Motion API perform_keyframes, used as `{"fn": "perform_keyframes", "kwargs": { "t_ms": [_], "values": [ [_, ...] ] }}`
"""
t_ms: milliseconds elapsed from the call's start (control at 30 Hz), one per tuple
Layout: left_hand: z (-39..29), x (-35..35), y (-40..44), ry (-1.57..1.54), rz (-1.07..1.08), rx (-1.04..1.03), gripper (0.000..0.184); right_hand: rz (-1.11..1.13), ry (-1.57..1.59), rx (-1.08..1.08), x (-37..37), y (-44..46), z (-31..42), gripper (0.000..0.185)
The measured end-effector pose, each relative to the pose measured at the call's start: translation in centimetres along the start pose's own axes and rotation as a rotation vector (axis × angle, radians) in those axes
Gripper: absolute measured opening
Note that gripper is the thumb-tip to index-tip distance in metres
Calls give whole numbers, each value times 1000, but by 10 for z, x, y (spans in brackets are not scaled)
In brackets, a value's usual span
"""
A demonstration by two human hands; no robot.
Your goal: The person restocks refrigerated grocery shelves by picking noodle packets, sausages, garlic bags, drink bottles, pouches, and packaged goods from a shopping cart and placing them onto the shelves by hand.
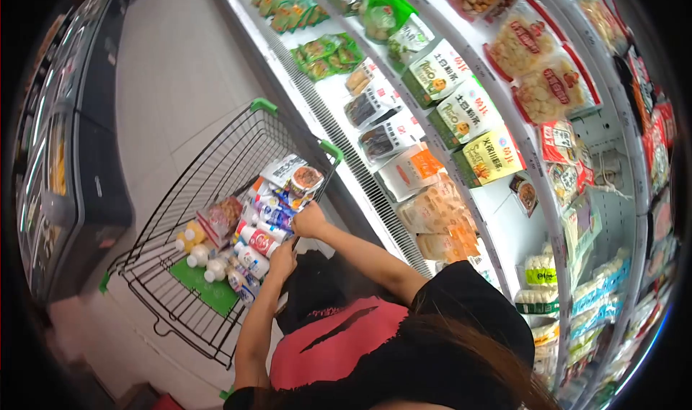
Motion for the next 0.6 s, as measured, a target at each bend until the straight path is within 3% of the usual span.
{"fn": "perform_keyframes", "kwargs": {
  "t_ms": [67,133,267,300,533,600],
  "values": [
    [8,15,10,-52,-13,-23,49,66,-36,-21,7,19,6,25],
    [12,25,18,-62,-22,-55,48,43,-27,-19,10,31,8,35],
    [26,36,30,-42,-12,-3,47,31,-20,-22,9,53,11,32],
    [27,45,38,-27,-8,-22,49,99,-54,-44,15,62,10,23],
    [41,99,91,-13,15,-34,50,97,-9,-86,46,132,-1,32],
    [46,107,105,-18,-13,-9,50,131,-30,-115,46,154,-5,27]
  ]
}}
Point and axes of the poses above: each hand's wrist, its own y-axis towards the middle knuckle, its own x-axis out of the back of the hand, z = x × y, the point moved 2 cm from there along y, towards the middle knuckle, and after that the axes turned 4 degrees about y, right-handed, at the moved point
